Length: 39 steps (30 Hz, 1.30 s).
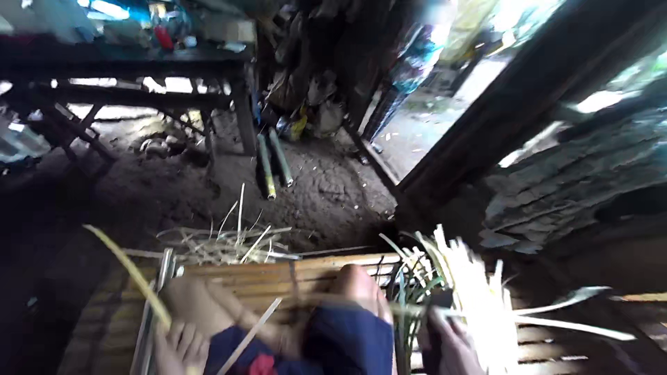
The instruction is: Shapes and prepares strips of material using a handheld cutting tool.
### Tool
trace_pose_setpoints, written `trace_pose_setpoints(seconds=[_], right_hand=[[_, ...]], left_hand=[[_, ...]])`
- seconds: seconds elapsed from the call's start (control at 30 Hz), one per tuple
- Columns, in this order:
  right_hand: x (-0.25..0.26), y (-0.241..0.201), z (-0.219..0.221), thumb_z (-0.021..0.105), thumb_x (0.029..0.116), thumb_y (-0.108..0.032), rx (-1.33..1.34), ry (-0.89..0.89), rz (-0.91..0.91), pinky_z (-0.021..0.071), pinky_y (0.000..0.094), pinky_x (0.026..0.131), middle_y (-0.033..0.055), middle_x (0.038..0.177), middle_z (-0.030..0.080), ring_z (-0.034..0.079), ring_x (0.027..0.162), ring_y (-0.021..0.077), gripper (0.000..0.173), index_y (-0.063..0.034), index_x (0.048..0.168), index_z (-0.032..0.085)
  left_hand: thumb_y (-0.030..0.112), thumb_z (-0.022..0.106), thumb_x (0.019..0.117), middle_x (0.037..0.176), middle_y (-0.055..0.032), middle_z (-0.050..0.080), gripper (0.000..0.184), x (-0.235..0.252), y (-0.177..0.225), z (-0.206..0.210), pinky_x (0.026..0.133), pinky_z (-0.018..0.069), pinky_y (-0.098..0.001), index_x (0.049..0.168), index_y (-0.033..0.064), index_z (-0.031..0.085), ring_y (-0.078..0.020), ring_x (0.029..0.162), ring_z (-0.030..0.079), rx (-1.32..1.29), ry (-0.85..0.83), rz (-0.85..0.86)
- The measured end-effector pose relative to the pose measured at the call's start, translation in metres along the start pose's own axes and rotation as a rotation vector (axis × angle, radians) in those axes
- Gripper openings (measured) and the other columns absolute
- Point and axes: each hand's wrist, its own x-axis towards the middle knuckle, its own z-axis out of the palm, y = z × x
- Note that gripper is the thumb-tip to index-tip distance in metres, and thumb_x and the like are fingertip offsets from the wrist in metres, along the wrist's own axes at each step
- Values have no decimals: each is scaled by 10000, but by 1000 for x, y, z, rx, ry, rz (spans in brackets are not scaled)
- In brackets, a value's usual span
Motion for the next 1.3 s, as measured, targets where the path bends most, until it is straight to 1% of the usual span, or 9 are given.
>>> trace_pose_setpoints(seconds=[0.17,0.27,0.43,0.63,0.83,1.03,1.1,1.23,1.3], right_hand=[[73,-16,100,415,1099,-279,-2,-27,-143,529,220,497,-106,607,554,547,478,27,250,-128,943,539],[108,-19,190,407,1105,-368,-54,-93,-165,539,269,498,-91,609,557,555,483,47,341,-129,913,556],[71,-10,293,469,1078,-461,-846,-904,-38,552,573,736,228,898,667,667,744,355,546,44,1237,602],[43,2,214,723,811,-224,-305,-1343,204,517,181,521,-54,740,631,562,531,22,445,-139,1216,559],[-2,23,178,428,1096,-187,-242,-1145,414,519,210,494,-37,652,591,551,492,47,268,-59,937,602],[-59,35,192,532,1070,-295,-522,-1409,127,482,223,574,-21,685,543,523,557,31,333,-14,930,643],[-67,27,188,569,1048,-288,-510,-1403,2,472,284,641,36,725,564,531,633,89,337,15,934,660],[-64,20,168,705,956,-300,-462,-1341,-149,549,449,786,135,910,699,677,829,222,338,5,1101,690],[-52,21,154,645,988,-237,-417,-1149,-149,544,325,666,68,833,667,628,696,118,260,-4,1094,684]], left_hand=[[540,98,1082,414,108,371,672,26,34,20,355,343,-163,589,222,425,-2,327,354,260,8,123],[457,151,1110,471,101,407,575,21,49,21,379,392,-154,882,135,569,-1,349,384,573,-16,179],[325,351,1091,567,88,455,400,0,45,23,401,410,-150,1283,48,567,6,403,421,944,-149,170],[240,429,1087,752,75,559,360,-42,24,-32,602,422,-128,1160,2,689,55,626,470,1188,-443,-164],[265,509,1084,1030,-267,692,381,-70,63,-54,925,490,-597,1163,-64,683,-401,971,667,1681,-771,-890],[230,585,1036,1265,-182,664,506,-24,21,58,976,545,-432,1473,-6,488,-250,1114,674,1577,-531,87],[198,591,1035,1352,-157,621,636,-3,-4,78,965,550,-389,1580,26,312,-209,1117,667,1350,-554,21],[32,497,1038,834,-16,672,264,-8,-32,98,578,531,-170,1279,-19,591,-23,608,595,733,-489,-104],[34,496,1024,723,20,638,242,-15,-31,95,511,474,-137,1211,1,646,9,531,537,597,-462,-106]])
